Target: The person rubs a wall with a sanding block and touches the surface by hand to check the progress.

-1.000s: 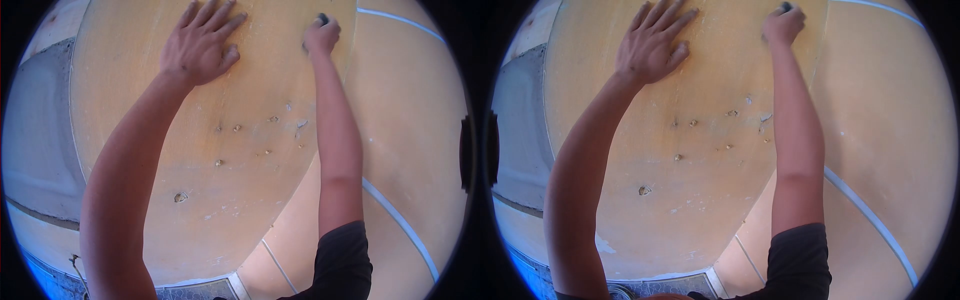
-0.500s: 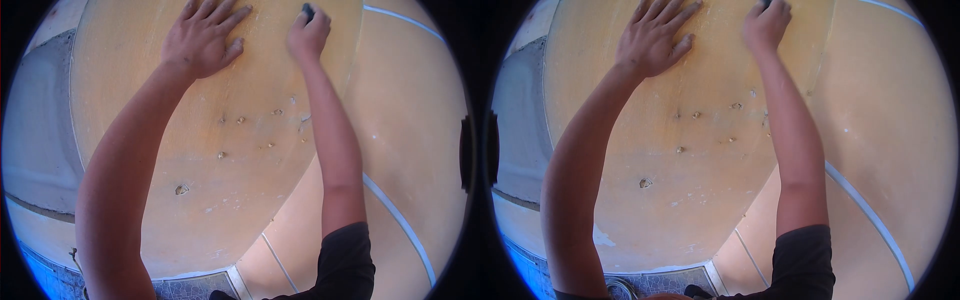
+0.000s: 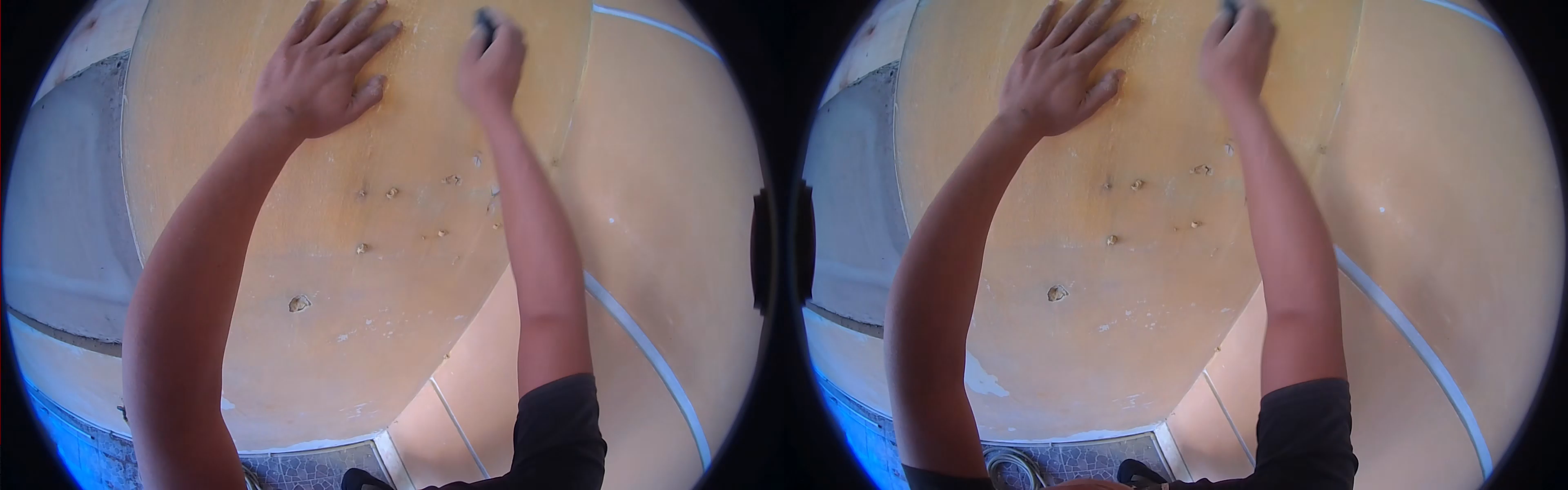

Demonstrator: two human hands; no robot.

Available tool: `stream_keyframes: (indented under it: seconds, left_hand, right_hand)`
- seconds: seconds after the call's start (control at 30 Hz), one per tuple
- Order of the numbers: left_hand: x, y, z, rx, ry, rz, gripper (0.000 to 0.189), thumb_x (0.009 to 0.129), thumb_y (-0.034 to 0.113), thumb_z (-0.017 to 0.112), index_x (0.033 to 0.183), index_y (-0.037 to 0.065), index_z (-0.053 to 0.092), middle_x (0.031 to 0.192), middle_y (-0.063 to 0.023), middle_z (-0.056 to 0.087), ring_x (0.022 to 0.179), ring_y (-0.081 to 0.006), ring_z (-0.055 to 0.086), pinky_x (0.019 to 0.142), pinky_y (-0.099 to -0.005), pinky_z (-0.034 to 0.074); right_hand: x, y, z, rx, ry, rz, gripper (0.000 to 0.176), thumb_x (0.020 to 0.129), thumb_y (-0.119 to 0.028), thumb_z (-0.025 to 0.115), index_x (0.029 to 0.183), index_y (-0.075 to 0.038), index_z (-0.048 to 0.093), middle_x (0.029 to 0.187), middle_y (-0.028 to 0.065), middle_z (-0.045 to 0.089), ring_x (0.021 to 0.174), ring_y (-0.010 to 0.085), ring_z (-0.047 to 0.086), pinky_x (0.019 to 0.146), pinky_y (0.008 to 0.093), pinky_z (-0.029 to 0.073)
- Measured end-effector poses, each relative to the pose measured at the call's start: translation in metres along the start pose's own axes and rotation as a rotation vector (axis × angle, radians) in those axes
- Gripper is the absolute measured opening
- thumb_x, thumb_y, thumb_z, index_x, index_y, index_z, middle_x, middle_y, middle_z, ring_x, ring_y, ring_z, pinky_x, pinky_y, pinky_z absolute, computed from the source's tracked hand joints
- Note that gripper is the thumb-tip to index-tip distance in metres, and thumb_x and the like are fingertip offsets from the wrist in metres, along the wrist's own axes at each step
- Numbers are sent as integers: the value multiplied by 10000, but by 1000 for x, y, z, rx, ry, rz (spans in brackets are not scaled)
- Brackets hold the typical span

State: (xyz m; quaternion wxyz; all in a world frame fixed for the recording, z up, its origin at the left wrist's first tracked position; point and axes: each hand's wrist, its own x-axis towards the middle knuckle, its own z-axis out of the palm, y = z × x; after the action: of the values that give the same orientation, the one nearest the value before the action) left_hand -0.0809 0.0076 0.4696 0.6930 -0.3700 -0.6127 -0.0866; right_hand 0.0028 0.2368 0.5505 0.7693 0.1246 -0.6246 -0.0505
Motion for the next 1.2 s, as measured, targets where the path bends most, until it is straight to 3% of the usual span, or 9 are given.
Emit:
stream_keyframes:
  seconds: [0.1,0.23,0.4,0.47,0.53,0.77,0.93,1.0,1.2]
  left_hand:
    - [-1,3,-13,66,-104,-39,713,1060,533,372,1680,200,255,1764,-72,176,1634,-261,107,1338,-489,10]
    - [-10,-8,-10,27,-96,-4,682,1064,507,386,1668,205,295,1758,-66,205,1632,-256,123,1338,-487,24]
    - [-17,-5,-12,148,-49,-1,696,1041,512,464,1629,148,386,1727,-112,288,1614,-288,201,1330,-498,78]
    - [-19,-1,-6,-11,287,-32,470,979,272,566,1429,152,628,1565,-23,540,1453,-240,481,1261,-445,331]
    - [-20,-2,-6,-11,248,-52,485,990,277,557,1459,163,609,1575,-21,532,1463,-240,471,1266,-453,322]
    - [-19,-13,-7,-9,206,-46,483,988,268,580,1462,181,613,1588,-17,523,1476,-238,459,1252,-444,339]
    - [-22,-9,-9,24,186,-73,495,1015,266,553,1505,205,579,1598,-1,516,1487,-238,449,1271,-457,312]
    - [-22,-8,-8,10,181,-82,492,1015,263,552,1503,207,580,1593,-2,521,1486,-239,451,1274,-460,308]
    - [-21,-12,-12,3,182,-43,493,1008,250,550,1496,193,587,1591,-15,524,1482,-244,457,1264,-463,321]
  right_hand:
    - [45,-16,8,-49,82,496,348,1078,-142,528,1389,13,558,1426,178,561,1327,343,538,1133,443,439]
    - [-50,-47,17,41,110,-178,347,982,-109,594,1310,0,618,1318,213,618,1286,426,555,1117,532,416]
    - [-71,-52,-10,45,-122,-356,370,980,-134,591,1330,-26,643,1360,180,613,1310,401,554,1183,561,367]
    - [-14,-23,5,-33,-87,-260,376,991,-76,602,1362,-46,660,1389,173,628,1336,388,563,1177,506,390]
    - [44,-22,16,-61,24,45,316,1070,-136,539,1341,15,599,1375,176,594,1285,347,563,1118,443,450]
    - [-97,-84,10,153,1,-89,385,963,-107,595,1340,-66,666,1386,157,616,1312,389,561,1218,582,324]
    - [-46,-41,1,73,11,-318,305,984,-86,597,1261,-27,710,1290,175,699,1270,371,608,1118,477,432]
    - [24,-21,9,-107,-37,56,286,970,-87,594,1216,-1,711,1236,185,709,1139,393,642,1028,462,488]
    - [-54,-63,16,55,40,-30,283,969,-112,605,1222,-40,711,1272,169,688,1218,370,623,1065,472,479]
